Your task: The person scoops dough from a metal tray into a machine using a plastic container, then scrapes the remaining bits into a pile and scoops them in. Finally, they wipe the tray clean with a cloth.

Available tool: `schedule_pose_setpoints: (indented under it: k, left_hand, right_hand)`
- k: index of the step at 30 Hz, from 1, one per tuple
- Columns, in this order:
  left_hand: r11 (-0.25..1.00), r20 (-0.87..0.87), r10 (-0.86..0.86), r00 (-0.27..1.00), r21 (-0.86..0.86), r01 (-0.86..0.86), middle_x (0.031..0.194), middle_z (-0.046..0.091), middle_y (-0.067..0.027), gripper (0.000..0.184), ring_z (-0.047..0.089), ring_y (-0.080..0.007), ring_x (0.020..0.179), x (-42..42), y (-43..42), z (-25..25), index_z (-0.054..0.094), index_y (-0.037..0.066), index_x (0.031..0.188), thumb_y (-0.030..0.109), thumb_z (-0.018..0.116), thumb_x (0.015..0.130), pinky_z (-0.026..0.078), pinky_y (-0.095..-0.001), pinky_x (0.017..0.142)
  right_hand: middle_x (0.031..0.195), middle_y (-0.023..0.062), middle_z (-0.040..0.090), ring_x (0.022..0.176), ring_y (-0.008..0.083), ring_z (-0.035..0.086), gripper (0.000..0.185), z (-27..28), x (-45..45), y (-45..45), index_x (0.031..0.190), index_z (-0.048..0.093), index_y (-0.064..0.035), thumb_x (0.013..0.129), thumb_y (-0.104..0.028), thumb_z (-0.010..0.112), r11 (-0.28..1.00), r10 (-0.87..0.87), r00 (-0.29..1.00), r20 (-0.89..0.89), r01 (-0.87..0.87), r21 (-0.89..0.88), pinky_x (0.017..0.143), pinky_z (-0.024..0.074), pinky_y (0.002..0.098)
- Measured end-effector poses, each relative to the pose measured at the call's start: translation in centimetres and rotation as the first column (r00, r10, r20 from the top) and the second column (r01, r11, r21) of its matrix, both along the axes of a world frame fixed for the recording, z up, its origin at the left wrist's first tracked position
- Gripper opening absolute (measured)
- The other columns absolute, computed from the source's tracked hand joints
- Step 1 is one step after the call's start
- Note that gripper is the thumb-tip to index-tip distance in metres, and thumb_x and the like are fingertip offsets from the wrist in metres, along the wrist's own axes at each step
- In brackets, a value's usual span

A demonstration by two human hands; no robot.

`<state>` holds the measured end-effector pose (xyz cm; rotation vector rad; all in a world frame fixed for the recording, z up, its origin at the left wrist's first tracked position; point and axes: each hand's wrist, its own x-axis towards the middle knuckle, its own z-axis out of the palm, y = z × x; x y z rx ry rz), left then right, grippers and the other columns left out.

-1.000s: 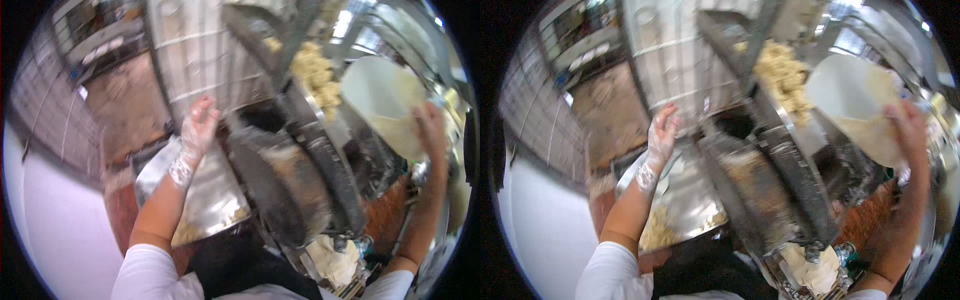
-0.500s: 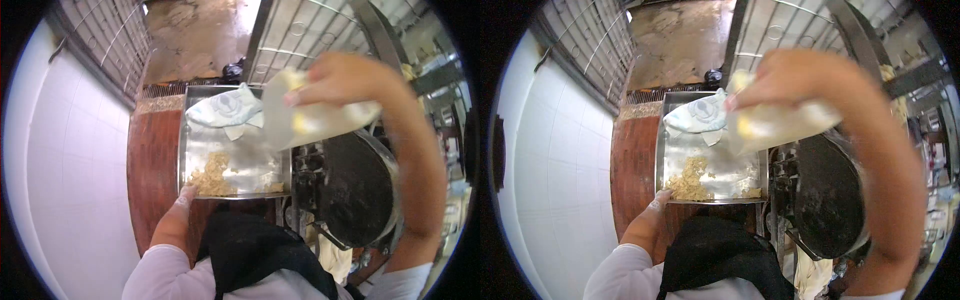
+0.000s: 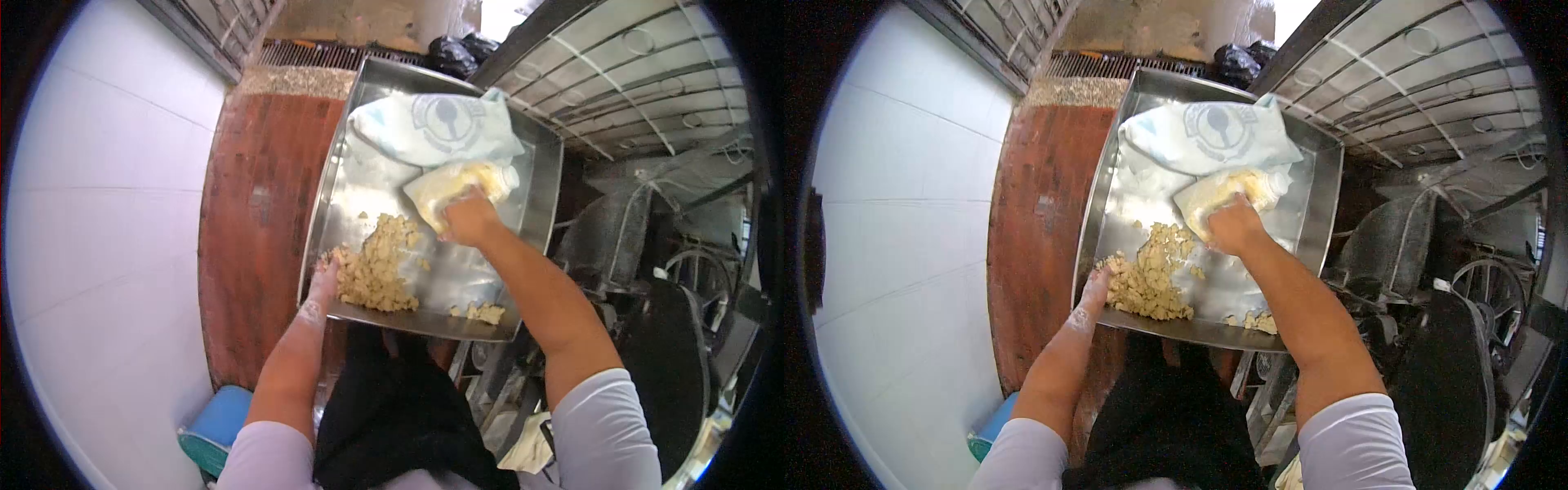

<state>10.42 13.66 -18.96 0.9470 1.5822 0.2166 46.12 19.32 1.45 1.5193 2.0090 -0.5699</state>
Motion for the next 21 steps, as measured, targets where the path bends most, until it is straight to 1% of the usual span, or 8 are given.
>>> schedule_pose_setpoints:
  k: [1,3,5,6,10,13,19,21]
  left_hand:
    - [0.997,-0.029,-0.076,0.997,-0.003,0.076,0.145,0.03,-0.0288,0.086,0.037,-0.0392,0.131,-0.2,0.2,-0.3,0.023,-0.003,0.145,0.055,0.052,0.088,0.028,-0.0372,0.109]
    - [0.981,-0.051,0.065,0.997,-0.178,-0.073,0.148,0.024,-0.0274,0.082,0.032,-0.0403,0.134,1.0,0.9,0.4,0.024,0.004,0.147,0.056,0.05,0.088,0.026,-0.0399,0.111]
    - [0.891,-0.41,-0.438,0.8,-0.084,0.446,0.15,0.02,-0.0253,0.08,0.026,-0.0404,0.137,0.2,-0.3,-4.2,0.024,0.01,0.148,0.055,0.051,0.087,0.024,-0.0422,0.112]
    - [0.855,-0.496,-0.478,0.725,-0.071,0.514,0.149,0.024,-0.0239,0.079,0.022,-0.0401,0.138,0.4,-0.6,-3.9,0.027,0.011,0.147,0.056,0.052,0.087,0.023,-0.0431,0.112]
    - [0.891,-0.509,-0.417,0.753,-0.067,0.448,0.147,0.027,-0.023,0.077,0.027,-0.0402,0.136,2.4,-0.1,0.5,0.032,0.012,0.145,0.057,0.052,0.086,0.025,-0.0442,0.111]
    - [0.974,-0.536,-0.218,0.815,-0.074,0.212,0.145,0.03,-0.0226,0.077,0.033,-0.0403,0.131,5.1,1.2,5.3,0.038,0.011,0.142,0.058,0.056,0.083,0.03,-0.046,0.108]
    - [0.981,-0.316,-0.175,0.932,-0.138,0.137,0.131,0.048,-0.0238,0.064,0.043,-0.0286,0.126,7.3,1.3,3.4,0.05,0.004,0.131,0.044,0.064,0.083,0.037,-0.0371,0.102]
    - [0.962,-0.019,-0.088,0.996,-0.263,0.08,0.127,0.053,-0.0216,0.05,0.049,-0.0277,0.121,8.7,0.8,2.5,0.055,0.005,0.126,0.033,0.062,0.085,0.041,-0.0357,0.097]
  right_hand:
    - [0.09,0.0106,0.067,0.093,0.0267,0.063,0.047,-0.6,-0.6,0.2,0.092,0.07,-0.0108,0.076,-0.054,0.065,1.0,0.002,1.0,-0.011,-0.002,-0.024,0.101,0.0335,0.0492]
    - [0.087,0.0107,0.067,0.089,0.0274,0.064,0.048,-0.1,-3.2,0.8,0.091,0.07,-0.0105,0.075,-0.055,0.065,0.974,0.173,0.983,-0.066,-0.181,-0.136,0.099,0.0359,0.0466]
    - [0.085,0.0108,0.068,0.087,0.0275,0.065,0.046,-0.4,-4.8,0.6,0.088,0.071,-0.0105,0.076,-0.054,0.065,0.959,0.197,0.971,-0.133,-0.22,-0.181,0.099,0.0368,0.0465]
    - [0.084,0.0109,0.069,0.085,0.0276,0.066,0.044,-0.6,-5.4,0.3,0.086,0.071,-0.0105,0.077,-0.053,0.065,0.943,0.222,0.957,-0.186,-0.259,-0.21,0.098,0.0376,0.0463]
    - [0.078,0.0118,0.068,0.08,0.0287,0.066,0.048,-1.1,-7.0,-2.3,0.083,0.071,-0.0093,0.077,-0.056,0.062,0.918,0.222,0.948,-0.226,-0.282,-0.28,0.09,0.0435,0.047]
    - [0.079,0.0121,0.068,0.08,0.03,0.066,0.051,-2.0,-8.0,-4.3,0.084,0.071,-0.0082,0.078,-0.057,0.061,0.944,0.055,0.959,-0.278,-0.141,-0.299,0.082,0.0483,0.0464]
    - [0.079,0.0133,0.068,0.083,0.0313,0.066,0.058,-3.2,-8.0,-5.0,0.085,0.07,-0.006,0.075,-0.062,0.06,0.95,-0.103,0.946,-0.307,0.002,-0.314,0.077,0.0501,0.045]
    - [0.079,0.0134,0.067,0.081,0.0322,0.066,0.059,-3.8,-7.2,-6.2,0.085,0.07,-0.0058,0.073,-0.063,0.062,0.94,-0.232,0.925,-0.303,0.133,-0.314,0.076,0.0496,0.0448]
